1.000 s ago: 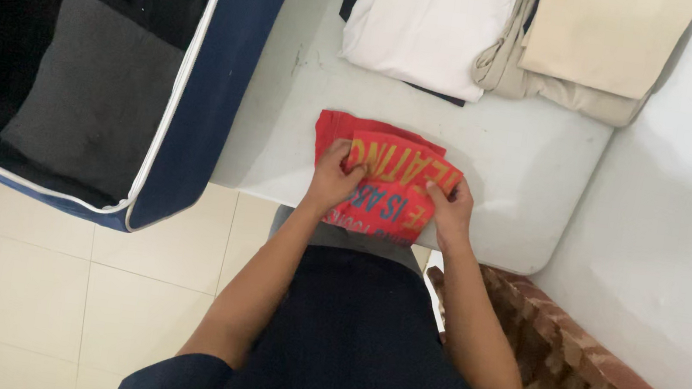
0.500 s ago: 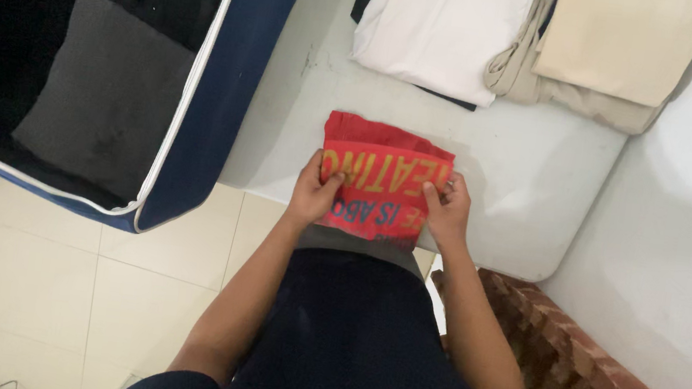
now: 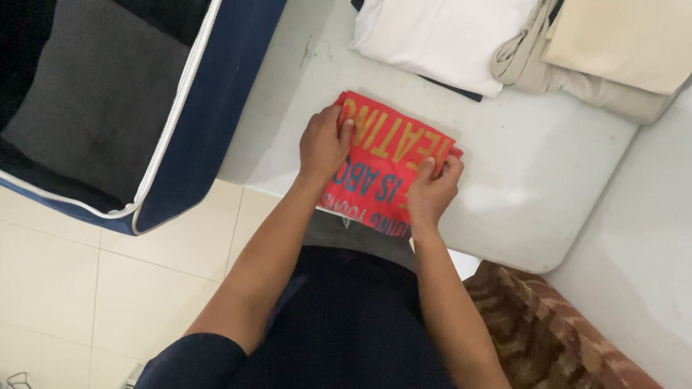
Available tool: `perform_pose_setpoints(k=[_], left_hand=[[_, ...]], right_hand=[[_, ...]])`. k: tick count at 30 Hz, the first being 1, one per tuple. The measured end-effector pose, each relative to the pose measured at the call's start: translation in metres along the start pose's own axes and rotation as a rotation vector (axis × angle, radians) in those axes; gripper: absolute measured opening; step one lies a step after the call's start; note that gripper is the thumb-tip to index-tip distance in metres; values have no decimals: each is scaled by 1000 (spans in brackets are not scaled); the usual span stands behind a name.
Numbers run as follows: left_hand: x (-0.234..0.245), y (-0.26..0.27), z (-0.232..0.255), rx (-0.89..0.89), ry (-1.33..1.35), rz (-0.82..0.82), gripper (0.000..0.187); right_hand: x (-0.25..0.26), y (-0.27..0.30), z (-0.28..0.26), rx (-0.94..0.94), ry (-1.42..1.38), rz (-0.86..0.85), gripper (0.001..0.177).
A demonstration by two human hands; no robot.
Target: The person folds items of clothing and places them one at a time into a suitcase.
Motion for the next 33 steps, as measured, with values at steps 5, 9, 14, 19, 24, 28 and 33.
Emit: perform_pose_setpoints(k=[5, 9, 14, 19, 24, 28, 33], left_hand=[[15, 14, 12, -25, 102, 78, 36], [4, 40, -9, -4, 91, 60, 33], [-10, 70, -30, 122, 141, -17, 29], [5, 78, -25, 239, 256, 38, 31], [7, 41, -29, 218, 323, 42, 26], [7, 18, -22, 30, 79, 74, 16], [10, 13, -11, 44, 225, 111, 15]], right_hand=[[11, 3, 1, 16, 122, -2, 24], [10, -5, 10, 57, 245, -10, 20], [6, -17, 9, 119, 58, -119, 15], [12, -32, 4, 84, 69, -212, 17], [9, -22, 4, 99, 186, -106, 16], [6, -21, 6, 79, 312, -80, 15], [11, -25, -1, -12, 227, -129, 18]])
Point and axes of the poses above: each hand's wrist, its own y-axis away from the middle knuckle, its own x-axis out of the back of the hand, z = x × y, the point moved 5 cm from there along -y, towards the middle knuckle, and after that the axes turned 8 degrees about -z, right-handed, at the moved point
